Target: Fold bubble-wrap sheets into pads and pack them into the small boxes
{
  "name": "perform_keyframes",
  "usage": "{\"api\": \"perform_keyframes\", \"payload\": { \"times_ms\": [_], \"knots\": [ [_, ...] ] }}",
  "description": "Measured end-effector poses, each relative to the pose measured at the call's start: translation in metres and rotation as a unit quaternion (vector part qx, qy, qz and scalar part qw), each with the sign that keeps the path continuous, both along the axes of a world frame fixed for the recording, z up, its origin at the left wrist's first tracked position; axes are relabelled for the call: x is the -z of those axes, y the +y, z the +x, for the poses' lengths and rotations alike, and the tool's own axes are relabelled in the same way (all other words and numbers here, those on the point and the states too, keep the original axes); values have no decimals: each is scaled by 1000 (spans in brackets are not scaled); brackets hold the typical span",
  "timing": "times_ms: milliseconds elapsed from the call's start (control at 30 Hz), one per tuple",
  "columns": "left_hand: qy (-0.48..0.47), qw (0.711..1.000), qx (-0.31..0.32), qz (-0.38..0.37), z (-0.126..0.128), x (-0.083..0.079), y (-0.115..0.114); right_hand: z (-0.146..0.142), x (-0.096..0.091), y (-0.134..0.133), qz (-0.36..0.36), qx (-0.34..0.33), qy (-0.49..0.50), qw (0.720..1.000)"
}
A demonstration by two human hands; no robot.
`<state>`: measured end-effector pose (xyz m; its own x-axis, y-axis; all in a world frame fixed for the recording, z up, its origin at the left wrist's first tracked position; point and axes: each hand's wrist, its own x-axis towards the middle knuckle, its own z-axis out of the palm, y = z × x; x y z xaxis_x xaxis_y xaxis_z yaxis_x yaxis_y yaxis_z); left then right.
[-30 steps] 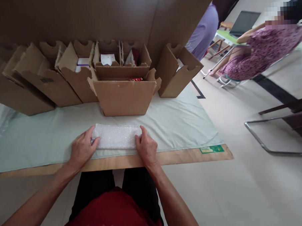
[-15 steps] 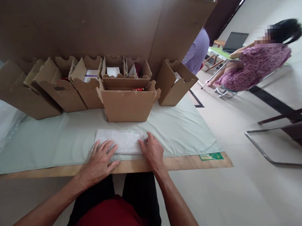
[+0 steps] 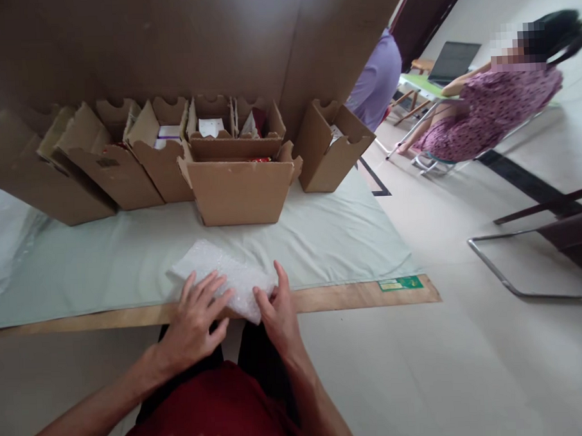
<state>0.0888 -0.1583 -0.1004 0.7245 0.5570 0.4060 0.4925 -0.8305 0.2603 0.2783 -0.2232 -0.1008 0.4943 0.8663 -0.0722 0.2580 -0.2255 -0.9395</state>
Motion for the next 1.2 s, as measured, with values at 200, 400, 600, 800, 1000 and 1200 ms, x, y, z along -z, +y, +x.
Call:
{"api": "perform_keyframes", "payload": {
  "times_ms": [200,400,600,800,1000,1200],
  "knots": [
    [-158,988,-1,0,-6,18,-2,-1,4,-34,31,14,71,997],
    [-237,969,46,-46,-22,13,18,40,12,-34,121,-83,-167,975],
    [-223,970,38,-84,-31,18,9,15,14,5,171,-275,-327,888],
    [-216,964,-4,-153,-49,18,5,-1,12,20,148,-327,-181,916],
    [-234,922,-149,-269,-48,11,4,-16,-2,39,36,-235,-85,968],
    [-237,898,-268,-254,-39,9,13,-29,0,67,-9,-186,-115,976]
  ]
}}
